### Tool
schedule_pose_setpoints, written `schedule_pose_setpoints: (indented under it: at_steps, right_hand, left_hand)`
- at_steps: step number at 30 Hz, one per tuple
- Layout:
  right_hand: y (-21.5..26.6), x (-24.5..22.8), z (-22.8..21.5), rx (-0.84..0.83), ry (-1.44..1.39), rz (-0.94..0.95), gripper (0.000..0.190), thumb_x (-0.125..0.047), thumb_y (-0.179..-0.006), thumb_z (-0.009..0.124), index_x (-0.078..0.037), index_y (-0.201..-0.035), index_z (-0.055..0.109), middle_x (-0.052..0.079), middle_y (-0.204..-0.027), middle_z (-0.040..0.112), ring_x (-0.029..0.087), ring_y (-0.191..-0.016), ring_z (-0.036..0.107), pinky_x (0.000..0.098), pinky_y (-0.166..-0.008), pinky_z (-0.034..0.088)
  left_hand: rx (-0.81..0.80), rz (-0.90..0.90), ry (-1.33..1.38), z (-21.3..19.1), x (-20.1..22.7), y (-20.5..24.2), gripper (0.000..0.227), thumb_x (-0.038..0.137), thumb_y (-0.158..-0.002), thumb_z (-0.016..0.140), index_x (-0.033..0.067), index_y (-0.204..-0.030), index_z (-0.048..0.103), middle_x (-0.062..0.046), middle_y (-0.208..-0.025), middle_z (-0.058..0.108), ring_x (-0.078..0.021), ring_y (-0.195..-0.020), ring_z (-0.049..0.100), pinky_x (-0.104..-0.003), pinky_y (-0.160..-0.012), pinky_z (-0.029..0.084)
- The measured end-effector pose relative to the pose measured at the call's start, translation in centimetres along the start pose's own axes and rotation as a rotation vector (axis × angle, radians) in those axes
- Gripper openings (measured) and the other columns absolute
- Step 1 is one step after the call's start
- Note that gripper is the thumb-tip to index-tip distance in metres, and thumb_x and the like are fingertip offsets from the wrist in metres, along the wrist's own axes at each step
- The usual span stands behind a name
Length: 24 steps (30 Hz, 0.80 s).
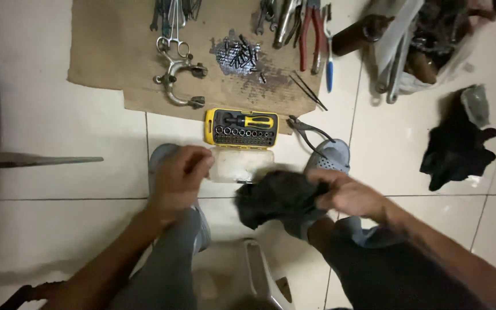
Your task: The person organizes a yellow socket set by removing sockets, wiping them with a black cloth, and placing them back into the case. They also handle a small metal part with pliers and wipe it before returning it to the case.
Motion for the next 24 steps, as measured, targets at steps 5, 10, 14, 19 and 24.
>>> schedule_pose_setpoints:
  at_steps: [5,10,14,19,24]
  right_hand:
    - [5.6,-5.0,-1.9,0.26,-0.134,-0.014,0.05,0.021,-0.064,0.064,0.003,-0.11,0.075,0.014,-0.079,0.07,0.029,-0.075,0.066,0.044,-0.07,0.056]
    - [11.0,-9.0,-5.4,0.102,0.02,-0.285,0.019,0.002,-0.081,0.061,-0.003,-0.095,0.073,0.008,-0.08,0.073,0.02,-0.072,0.07,0.0331,-0.066,0.058]
    - [15.5,-14.8,-4.5,0.262,0.028,-0.433,0.014,-0.008,-0.091,0.058,-0.002,-0.097,0.069,0.01,-0.078,0.071,0.023,-0.066,0.072,0.035,-0.065,0.062]
    - [19.3,-19.2,-0.1,0.53,-0.091,-0.637,0.022,-0.022,-0.096,0.059,-0.012,-0.116,0.061,-0.001,-0.099,0.065,0.011,-0.083,0.065,0.0228,-0.074,0.053]
    - [22.2,-22.0,5.3,0.888,1.241,-0.973,0.023,0.039,-0.123,0.066,0.018,-0.131,0.063,0.031,-0.125,0.059,0.041,-0.115,0.054,0.0449,-0.096,0.037]
  left_hand:
    - [-0.039,0.065,-0.103,-4.5,9.6,0.9,0.035,0.038,-0.097,0.064,0.0099,-0.118,0.072,-0.018,-0.096,0.076,-0.0348,-0.089,0.075,-0.047,-0.077,0.059]
    - [-0.273,-0.109,-0.375,-6.9,22.6,3.4,0.041,0.037,-0.092,0.057,0.0255,-0.13,0.066,0.001,-0.12,0.074,-0.0164,-0.103,0.072,-0.034,-0.085,0.06]
    - [-0.4,0.135,-0.583,-7.4,29.7,5.8,0.061,0.052,-0.087,0.06,0.0361,-0.146,0.058,0.006,-0.146,0.064,-0.017,-0.112,0.074,-0.043,-0.096,0.053]
    - [-0.44,0.295,-0.454,-2.4,34.3,9.6,0.093,0.069,-0.082,0.05,0.0239,-0.161,0.029,-0.007,-0.159,0.046,-0.0244,-0.122,0.066,-0.042,-0.089,0.054]
    - [-0.086,0.519,-0.081,0.4,35.1,10.5,0.038,0.032,-0.087,0.06,0.0229,-0.124,0.067,0.007,-0.128,0.077,-0.0121,-0.11,0.078,-0.029,-0.088,0.056]
Point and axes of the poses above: each hand's wrist, its own y-axis away from the middle knuckle, its own z-axis out of the palm, x = y × z, the point moved 2 cm from there along -y, towards the middle knuckle
